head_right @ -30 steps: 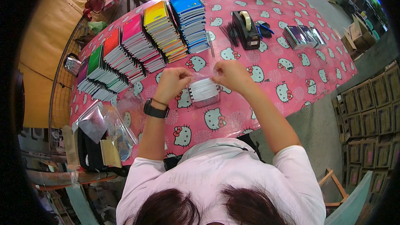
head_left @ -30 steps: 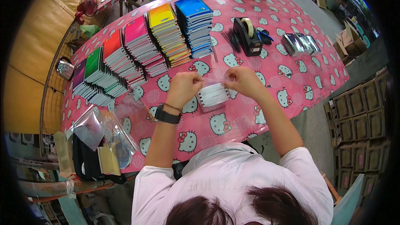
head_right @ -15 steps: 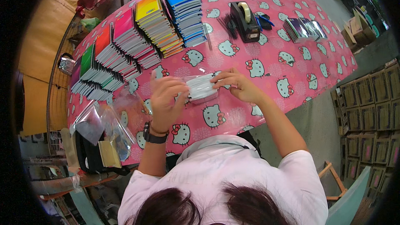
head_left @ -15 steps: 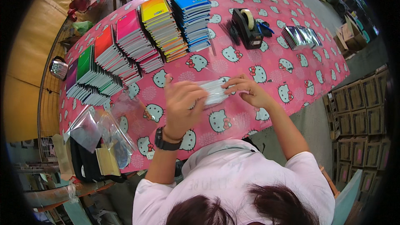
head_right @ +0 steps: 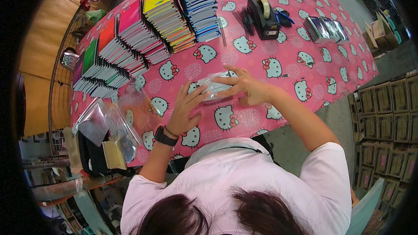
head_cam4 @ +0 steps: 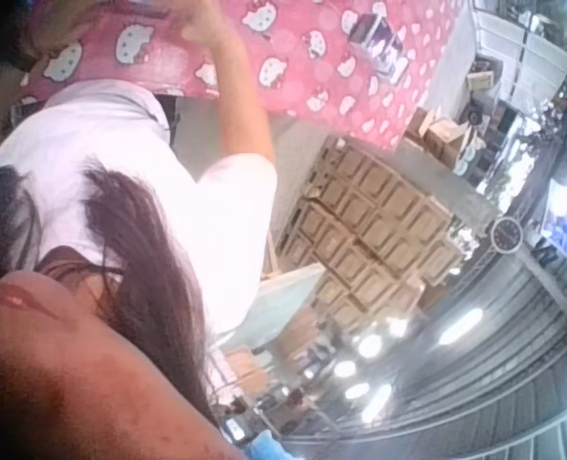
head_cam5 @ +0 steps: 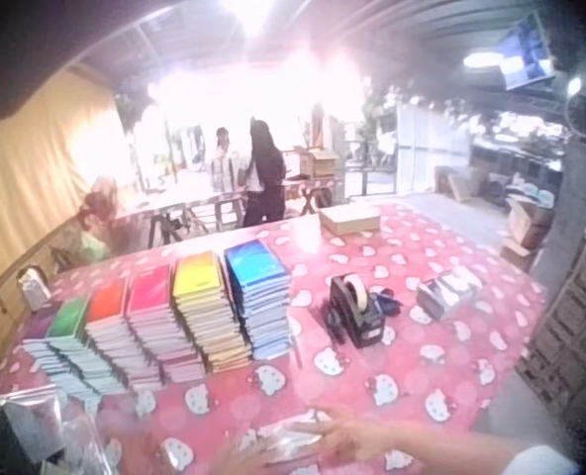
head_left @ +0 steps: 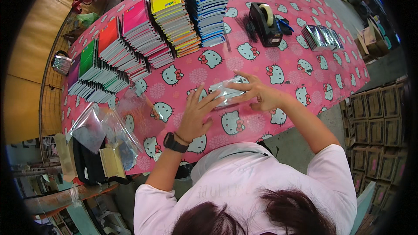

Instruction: The person places a stack of notebooks into a plastic sleeve, folds the sleeve, and secures it with tape. They repeat this with blue, red, and green notebooks, using a tape dispenser on the table to seal each package.

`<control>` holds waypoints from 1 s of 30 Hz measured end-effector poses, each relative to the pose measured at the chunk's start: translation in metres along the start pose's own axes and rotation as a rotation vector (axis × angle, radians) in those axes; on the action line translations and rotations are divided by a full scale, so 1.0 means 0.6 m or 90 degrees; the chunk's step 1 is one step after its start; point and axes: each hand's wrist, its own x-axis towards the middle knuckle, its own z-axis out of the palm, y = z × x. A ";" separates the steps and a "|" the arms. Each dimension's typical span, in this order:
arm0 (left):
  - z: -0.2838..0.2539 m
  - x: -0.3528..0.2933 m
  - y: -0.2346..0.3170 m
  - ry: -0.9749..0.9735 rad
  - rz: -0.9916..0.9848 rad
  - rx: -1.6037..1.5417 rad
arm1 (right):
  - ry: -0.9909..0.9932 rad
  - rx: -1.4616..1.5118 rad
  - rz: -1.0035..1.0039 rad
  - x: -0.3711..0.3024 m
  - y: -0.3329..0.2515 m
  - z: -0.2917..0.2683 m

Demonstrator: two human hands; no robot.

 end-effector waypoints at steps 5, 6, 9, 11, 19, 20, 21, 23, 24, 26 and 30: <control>0.003 0.026 -0.005 -0.051 0.005 -0.012 | -0.009 0.018 -0.033 0.013 0.009 -0.006; 0.004 0.024 -0.006 -0.053 -0.004 0.006 | 0.000 0.026 -0.042 0.016 0.013 -0.006; 0.006 0.034 0.003 -0.055 0.000 0.018 | 0.126 0.549 0.073 0.030 0.055 0.013; 0.010 0.039 0.005 -0.040 0.003 0.025 | 0.193 0.539 0.152 0.044 0.056 0.023; 0.032 0.019 0.006 0.025 -0.011 -0.003 | 0.544 0.227 0.263 0.047 0.208 -0.064; 0.030 0.022 0.009 0.019 -0.017 -0.010 | 0.660 0.202 0.306 0.033 0.241 -0.097; 0.032 0.026 0.011 0.017 -0.011 -0.012 | 0.764 0.055 0.337 0.012 0.279 -0.127; 0.031 0.036 0.012 0.015 0.005 -0.014 | 0.788 -0.095 0.438 -0.020 0.366 -0.154; 0.027 0.032 0.009 0.014 -0.003 -0.010 | 0.691 -0.084 0.519 -0.012 0.376 -0.161; 0.026 0.033 0.009 0.008 0.000 -0.012 | 0.589 0.026 0.653 -0.015 0.402 -0.178; 0.032 0.043 0.011 0.016 0.009 -0.016 | 0.759 -0.168 0.377 -0.042 0.427 -0.178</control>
